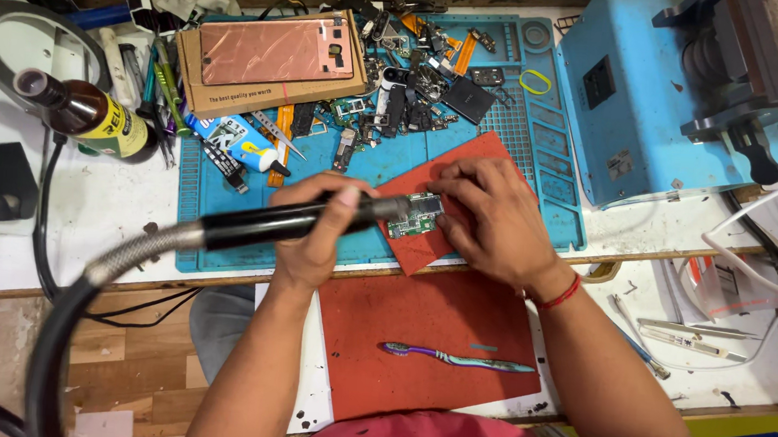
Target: The person uses a heat gun to apply heat to a small circuit board held on a red mat by hand.
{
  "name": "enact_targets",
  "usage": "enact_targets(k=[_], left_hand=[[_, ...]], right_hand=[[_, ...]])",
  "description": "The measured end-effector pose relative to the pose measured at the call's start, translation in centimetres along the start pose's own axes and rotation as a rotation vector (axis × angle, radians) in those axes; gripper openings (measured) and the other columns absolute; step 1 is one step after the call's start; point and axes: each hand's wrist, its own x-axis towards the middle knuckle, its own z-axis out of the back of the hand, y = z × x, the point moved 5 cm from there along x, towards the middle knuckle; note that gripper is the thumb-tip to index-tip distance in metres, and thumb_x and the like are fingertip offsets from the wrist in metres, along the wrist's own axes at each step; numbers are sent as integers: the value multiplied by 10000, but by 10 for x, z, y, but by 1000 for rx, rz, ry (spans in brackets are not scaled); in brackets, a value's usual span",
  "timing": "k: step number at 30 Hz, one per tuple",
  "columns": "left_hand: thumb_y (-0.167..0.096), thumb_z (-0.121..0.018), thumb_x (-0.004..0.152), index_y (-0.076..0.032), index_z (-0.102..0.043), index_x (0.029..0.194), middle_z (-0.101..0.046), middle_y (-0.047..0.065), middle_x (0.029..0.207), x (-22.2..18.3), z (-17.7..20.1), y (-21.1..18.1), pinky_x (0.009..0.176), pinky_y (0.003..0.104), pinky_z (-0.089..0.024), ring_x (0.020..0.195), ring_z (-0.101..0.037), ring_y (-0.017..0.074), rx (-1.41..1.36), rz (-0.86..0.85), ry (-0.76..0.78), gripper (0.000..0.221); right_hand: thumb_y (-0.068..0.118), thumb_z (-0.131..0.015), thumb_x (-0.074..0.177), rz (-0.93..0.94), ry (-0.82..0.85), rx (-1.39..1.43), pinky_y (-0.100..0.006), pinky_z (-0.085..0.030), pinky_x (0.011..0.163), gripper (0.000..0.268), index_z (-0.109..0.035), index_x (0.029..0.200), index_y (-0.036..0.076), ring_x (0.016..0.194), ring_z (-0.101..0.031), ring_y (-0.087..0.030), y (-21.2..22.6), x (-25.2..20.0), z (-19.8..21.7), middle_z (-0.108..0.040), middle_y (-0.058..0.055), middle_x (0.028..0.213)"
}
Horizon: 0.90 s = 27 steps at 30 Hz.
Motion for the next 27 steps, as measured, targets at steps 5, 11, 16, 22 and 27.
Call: enact_targets(k=[5, 11, 16, 22, 27], left_hand=[[-230, -614, 1023, 18, -712, 983, -743, 89, 930, 4, -1, -1, 823, 284, -554, 847, -695, 142, 13, -164, 19, 269], [-235, -632, 1008, 47, -737, 916, -721, 105, 791, 3, 4, 17, 640, 270, -483, 652, -591, 118, -132, 18, -135, 315], [-229, -612, 999, 23, -714, 909, -750, 80, 821, 24, 3, 16, 636, 256, -510, 670, -637, 111, -245, 20, -202, 287], [-214, -622, 992, 38, -732, 916, -739, 109, 819, 52, -28, 14, 692, 287, -537, 733, -666, 140, -76, -30, 48, 285], [-207, -619, 980, 45, -700, 942, -749, 170, 910, 27, -12, -5, 822, 306, -581, 848, -728, 202, -33, -142, 168, 267]], right_hand=[[199, -781, 702, 31, 184, 11, -431, -494, 948, 403, -713, 1094, 131, 1133, -575, -324, -24, 19, 0, -626, -85, 1170], [190, -766, 681, 83, 273, 127, -375, -522, 934, 383, -760, 1061, 139, 1084, -643, -266, -33, 43, 8, -657, -48, 1128], [185, -805, 661, 57, 240, 157, -361, -518, 916, 387, -787, 1046, 144, 1060, -638, -251, -38, 42, 7, -654, -35, 1093], [161, -845, 666, 57, 152, 252, -358, -505, 946, 367, -776, 1018, 90, 1091, -608, -257, -49, 39, 11, -622, -57, 1115], [154, -847, 632, 18, 173, 243, -355, -506, 925, 380, -777, 1000, 88, 1081, -607, -257, -53, 39, 12, -632, -54, 1119]])
